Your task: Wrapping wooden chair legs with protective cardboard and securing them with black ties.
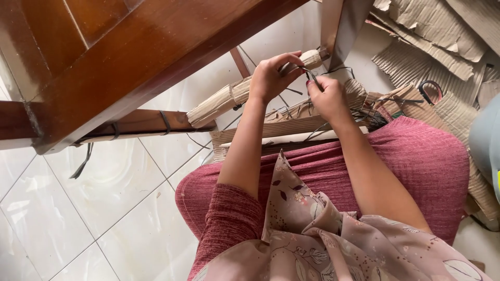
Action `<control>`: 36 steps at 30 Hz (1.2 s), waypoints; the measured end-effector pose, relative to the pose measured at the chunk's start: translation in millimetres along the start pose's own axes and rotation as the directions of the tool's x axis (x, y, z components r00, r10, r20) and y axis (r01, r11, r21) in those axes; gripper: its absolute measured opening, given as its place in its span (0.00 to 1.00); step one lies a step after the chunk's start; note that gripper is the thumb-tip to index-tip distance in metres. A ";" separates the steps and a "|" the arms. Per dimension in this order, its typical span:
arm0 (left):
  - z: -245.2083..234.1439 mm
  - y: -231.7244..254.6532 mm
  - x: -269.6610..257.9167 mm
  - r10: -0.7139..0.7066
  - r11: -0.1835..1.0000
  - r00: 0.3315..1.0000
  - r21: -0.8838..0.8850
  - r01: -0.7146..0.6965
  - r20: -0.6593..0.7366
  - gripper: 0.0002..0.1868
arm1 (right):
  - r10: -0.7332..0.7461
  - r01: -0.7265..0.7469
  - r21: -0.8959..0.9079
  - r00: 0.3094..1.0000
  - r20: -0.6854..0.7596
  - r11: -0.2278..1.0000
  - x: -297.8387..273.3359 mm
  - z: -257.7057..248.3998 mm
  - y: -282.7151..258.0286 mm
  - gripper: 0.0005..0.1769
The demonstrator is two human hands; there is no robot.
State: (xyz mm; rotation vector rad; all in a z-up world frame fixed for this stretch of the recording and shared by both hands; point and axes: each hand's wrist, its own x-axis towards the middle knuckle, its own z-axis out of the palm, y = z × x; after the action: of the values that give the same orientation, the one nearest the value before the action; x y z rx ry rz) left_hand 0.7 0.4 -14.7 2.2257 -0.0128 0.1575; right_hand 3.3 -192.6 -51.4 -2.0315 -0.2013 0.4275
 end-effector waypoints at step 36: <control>-9.8 2.3 1.2 0.348 0.931 0.932 0.076 -0.356 0.103 0.11 | -0.424 0.455 0.132 0.882 -0.208 0.881 -8.6 -13.7 -47.9 0.08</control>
State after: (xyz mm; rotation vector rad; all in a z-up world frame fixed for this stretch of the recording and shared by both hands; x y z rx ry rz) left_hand 0.7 6.8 -6.9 2.3048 -0.4652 0.2609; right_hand 2.4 -183.7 -1.6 -1.7656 -0.4909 -0.0208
